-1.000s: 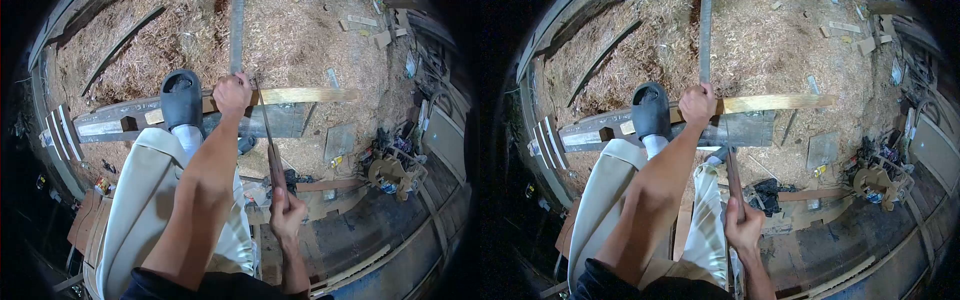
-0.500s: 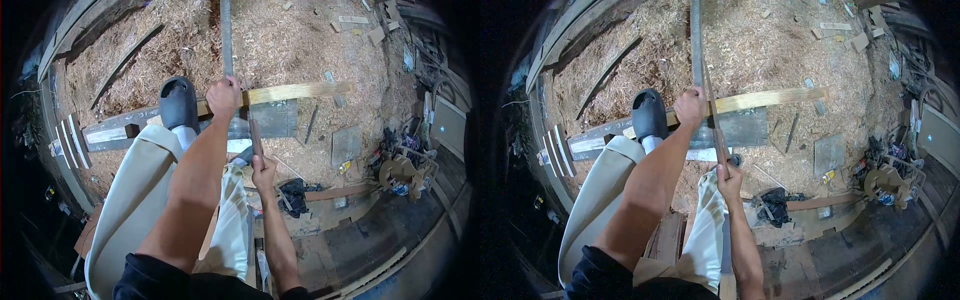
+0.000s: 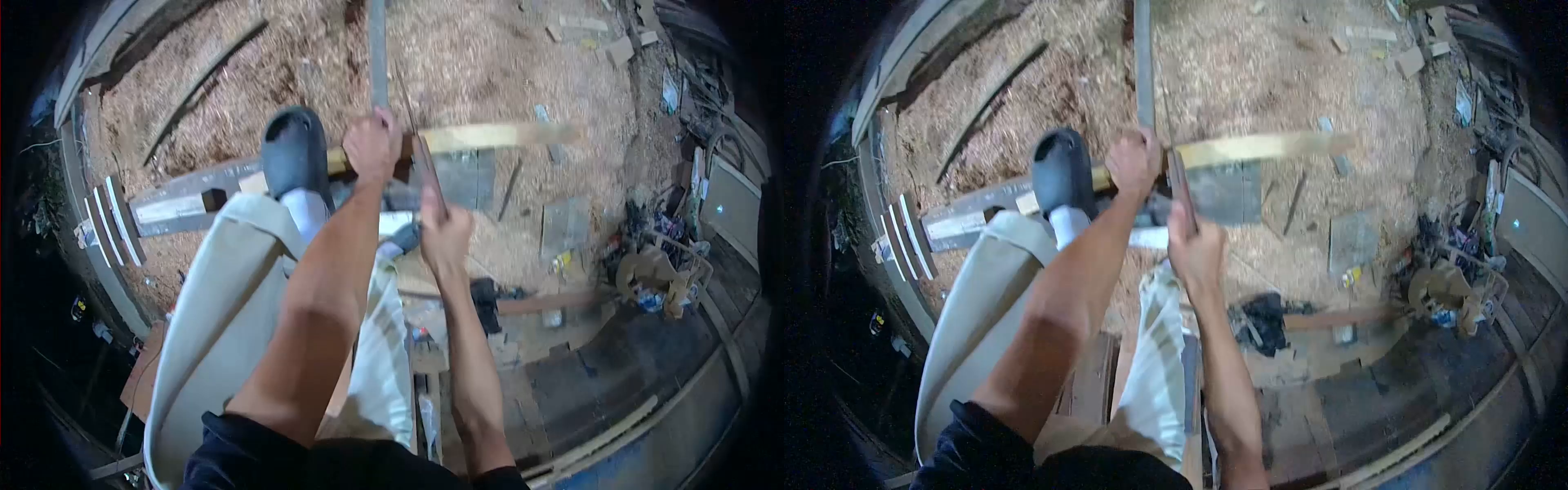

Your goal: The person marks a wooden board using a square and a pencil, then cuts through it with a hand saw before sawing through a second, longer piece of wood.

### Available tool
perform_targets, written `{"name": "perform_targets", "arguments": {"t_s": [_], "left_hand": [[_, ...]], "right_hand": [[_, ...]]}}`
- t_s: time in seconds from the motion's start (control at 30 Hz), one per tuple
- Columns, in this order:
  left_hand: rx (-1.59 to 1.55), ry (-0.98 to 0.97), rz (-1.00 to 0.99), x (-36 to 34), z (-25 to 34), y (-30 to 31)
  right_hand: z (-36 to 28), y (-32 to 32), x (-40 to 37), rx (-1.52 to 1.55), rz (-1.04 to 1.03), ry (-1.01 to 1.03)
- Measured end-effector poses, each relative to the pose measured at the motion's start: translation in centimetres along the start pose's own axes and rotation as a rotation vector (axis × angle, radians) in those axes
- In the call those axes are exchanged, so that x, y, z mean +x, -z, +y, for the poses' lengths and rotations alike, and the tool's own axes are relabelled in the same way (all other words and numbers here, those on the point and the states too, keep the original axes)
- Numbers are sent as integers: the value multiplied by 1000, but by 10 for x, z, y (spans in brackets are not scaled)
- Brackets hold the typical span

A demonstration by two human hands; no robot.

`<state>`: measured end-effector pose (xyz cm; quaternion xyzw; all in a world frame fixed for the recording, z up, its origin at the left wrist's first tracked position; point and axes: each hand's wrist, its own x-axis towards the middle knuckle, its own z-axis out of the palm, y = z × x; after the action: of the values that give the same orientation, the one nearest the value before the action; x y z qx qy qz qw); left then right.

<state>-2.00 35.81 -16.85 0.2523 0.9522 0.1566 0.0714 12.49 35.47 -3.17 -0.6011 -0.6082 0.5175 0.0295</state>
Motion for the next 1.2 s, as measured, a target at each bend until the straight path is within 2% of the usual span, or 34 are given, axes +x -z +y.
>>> {"name": "perform_targets", "arguments": {"t_s": [0.07,0.17,0.23,0.37,0.47,0.57,0.6,0.7,0.73,0.8,0.83,0.87,0.9,0.97,1.07,1.2], "left_hand": [[-11,19,39,5,6,8],[-28,77,55,5,6,8],[-10,101,12,10,8,6],[-18,102,44,9,6,1],[-37,78,99,10,7,5],[-39,139,0,10,7,4],[-15,90,83,8,8,4],[-30,83,78,7,6,3],[-51,94,28,7,7,4],[-47,51,69,5,0,-2],[-48,6,110,-1,-4,-5],[-41,-2,91,-13,-5,-3],[-19,34,33,-10,-2,0],[-11,41,21,22,13,4],[-22,135,-31,7,9,10],[-38,144,-71,9,5,8]], "right_hand": [[3,-31,42,146,29,89],[37,-38,31,226,73,87],[23,-33,34,221,21,-52],[1,-26,31,196,10,-161],[-1,-6,-16,108,10,-146],[32,33,-96,77,4,-98],[18,45,-114,131,-12,-73],[24,57,-128,115,-41,-131],[31,57,-127,91,-31,-89],[47,41,-109,74,35,63],[58,27,-77,15,-31,71],[31,9,-32,-36,-7,-77],[23,-20,19,161,67,108],[28,-35,34,164,129,172],[59,-45,33,283,74,196],[74,-47,36,384,13,224]]}}
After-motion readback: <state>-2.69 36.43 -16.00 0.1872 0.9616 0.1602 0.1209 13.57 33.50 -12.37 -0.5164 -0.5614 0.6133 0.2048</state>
